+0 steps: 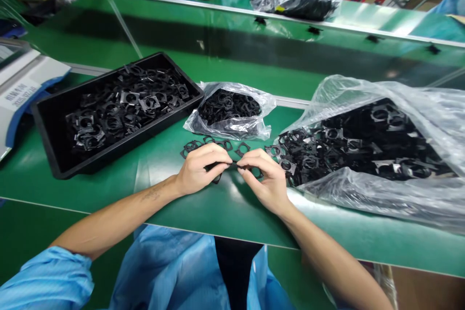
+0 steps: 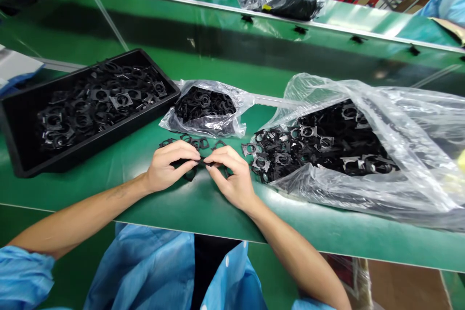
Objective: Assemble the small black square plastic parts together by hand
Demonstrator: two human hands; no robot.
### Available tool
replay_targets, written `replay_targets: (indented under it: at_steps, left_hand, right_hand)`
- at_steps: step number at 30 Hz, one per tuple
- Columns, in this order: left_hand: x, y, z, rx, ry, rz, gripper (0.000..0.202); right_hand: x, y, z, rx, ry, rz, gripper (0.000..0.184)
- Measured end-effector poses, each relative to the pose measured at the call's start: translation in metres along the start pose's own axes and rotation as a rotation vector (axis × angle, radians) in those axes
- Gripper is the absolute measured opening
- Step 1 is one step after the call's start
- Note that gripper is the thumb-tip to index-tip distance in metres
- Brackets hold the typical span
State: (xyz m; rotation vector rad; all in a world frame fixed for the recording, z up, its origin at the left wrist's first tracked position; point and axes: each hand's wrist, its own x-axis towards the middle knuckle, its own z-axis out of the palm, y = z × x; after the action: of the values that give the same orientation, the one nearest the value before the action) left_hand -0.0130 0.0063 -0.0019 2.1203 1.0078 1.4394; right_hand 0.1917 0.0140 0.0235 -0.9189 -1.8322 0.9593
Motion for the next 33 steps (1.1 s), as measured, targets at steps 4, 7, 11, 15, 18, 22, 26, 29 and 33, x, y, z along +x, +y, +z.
replay_targets:
  at_steps: [4, 7, 11, 15, 18, 22, 26, 29, 33]
  left_hand:
    - [0.0003, -0.0002, -0.0003, -0.005, -0.005, -0.008, 0.007]
    - [0.0001, -0.0003, 0.0001, -0.002, -0.017, 0.006, 0.007]
    - [0.0001, -0.0008, 0.0004, 0.003, -0.018, 0.030, 0.007]
    - [0.0004, -0.0010, 0.0004, 0.011, -0.022, 0.039, 0.006]
    - [0.0004, -0.0011, 0.0005, 0.011, -0.027, 0.044, 0.006]
    - [-0.0001, -0.0014, 0.0006, 0.000, -0.034, 0.039, 0.006]
    - [-0.0002, -0.0018, 0.0005, -0.013, -0.047, 0.030, 0.006]
    - [0.0001, -0.0019, 0.0008, -0.017, -0.064, 0.024, 0.006]
    - [0.0002, -0.0021, 0.0011, -0.027, -0.084, 0.015, 0.005]
  right_hand:
    - [0.0002, -0.0003, 0.0000, 0.006, -0.011, 0.001, 0.009]
    - [0.0007, 0.0001, -0.0009, -0.001, -0.023, 0.002, 0.009]
    - [0.0015, 0.0009, -0.0013, 0.012, -0.036, -0.036, 0.008]
    - [0.0021, 0.0010, -0.0014, 0.015, -0.042, -0.048, 0.010]
    - [0.0021, 0.0013, -0.0016, 0.018, -0.049, -0.048, 0.010]
    - [0.0019, 0.0017, -0.0015, 0.018, -0.054, -0.051, 0.009]
    - [0.0016, 0.0015, -0.0010, 0.021, -0.054, -0.057, 0.011]
    - [0.0015, 0.0015, -0.0008, 0.009, -0.053, -0.035, 0.010]
    - [0.0013, 0.0028, -0.0001, -0.001, -0.046, 0.001, 0.008]
